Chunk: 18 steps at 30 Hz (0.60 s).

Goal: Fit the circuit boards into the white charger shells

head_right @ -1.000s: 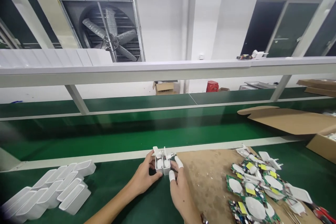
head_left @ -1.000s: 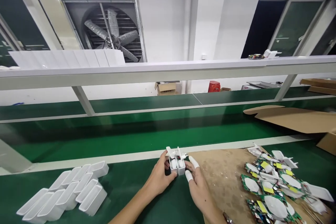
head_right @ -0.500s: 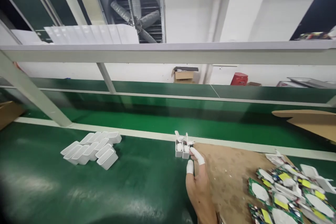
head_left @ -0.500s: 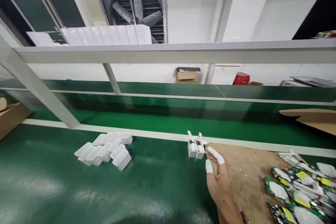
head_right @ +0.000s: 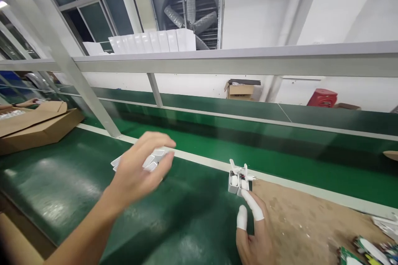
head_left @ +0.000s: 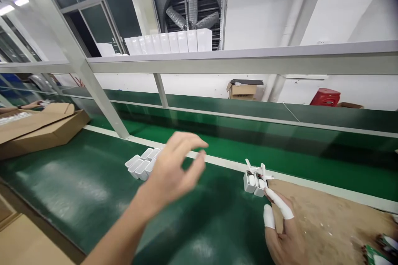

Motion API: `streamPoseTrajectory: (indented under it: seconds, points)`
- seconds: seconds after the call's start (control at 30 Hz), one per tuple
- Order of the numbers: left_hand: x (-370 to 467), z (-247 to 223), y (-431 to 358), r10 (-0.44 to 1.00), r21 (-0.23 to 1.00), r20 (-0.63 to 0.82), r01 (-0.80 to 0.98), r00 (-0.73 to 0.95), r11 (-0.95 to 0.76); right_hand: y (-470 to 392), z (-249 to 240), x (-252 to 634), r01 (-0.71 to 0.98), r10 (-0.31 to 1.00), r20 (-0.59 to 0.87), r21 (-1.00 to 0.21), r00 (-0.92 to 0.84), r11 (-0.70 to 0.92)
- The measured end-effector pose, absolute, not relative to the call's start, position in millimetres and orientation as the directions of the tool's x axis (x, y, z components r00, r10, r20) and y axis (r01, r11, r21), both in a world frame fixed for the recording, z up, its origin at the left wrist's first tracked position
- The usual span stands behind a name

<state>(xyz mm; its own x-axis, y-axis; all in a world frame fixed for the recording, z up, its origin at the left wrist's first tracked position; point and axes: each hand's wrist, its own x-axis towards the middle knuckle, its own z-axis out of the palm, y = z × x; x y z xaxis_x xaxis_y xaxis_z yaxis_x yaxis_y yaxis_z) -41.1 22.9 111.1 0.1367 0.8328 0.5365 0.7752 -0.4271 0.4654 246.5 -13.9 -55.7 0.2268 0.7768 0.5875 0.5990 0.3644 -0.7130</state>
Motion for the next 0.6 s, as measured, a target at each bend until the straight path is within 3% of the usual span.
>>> streamPoseTrajectory:
  seconds: [0.07,0.17,0.27,0.33,0.43,0.53,0.6]
  points:
    - [-67.3,105.8,71.3,0.896,0.158,0.429,0.966,0.118,-0.203,-13.9,-58.2,247.5,0.626,0.753,0.628,-0.672,0.197,0.396]
    - [-100.2,76.7,112.9,0.938,0.08,0.346,0.995,0.024,-0.055,-12.6,-61.1,250.4,0.672,0.72,0.681,-0.595,0.13,0.441]
    - [-108.8,47.3,124.7,0.954,0.051,0.299,0.998,0.008,-0.025,-10.4,-60.1,252.5,0.691,0.7,0.709,-0.548,0.084,0.472]
    - [-95.3,37.0,124.4,0.96,0.058,0.274,0.995,0.066,-0.085,-9.4,-57.0,252.0,0.694,0.693,0.716,-0.542,0.085,0.474]
    - [-51.6,29.2,114.3,0.93,0.123,0.225,0.938,0.29,-0.323,-8.8,-49.3,247.6,0.688,0.679,0.728,-0.54,0.092,0.486]
    - [-5.6,16.1,96.0,0.778,0.254,0.191,0.735,0.599,-0.628,-5.9,-39.7,246.7,0.683,0.708,0.704,-0.545,0.057,0.487]
    - [11.4,2.6,87.1,0.673,0.307,0.204,0.607,0.711,-0.733,-3.8,-33.4,256.2,0.709,0.749,0.663,-0.531,0.006,0.464]
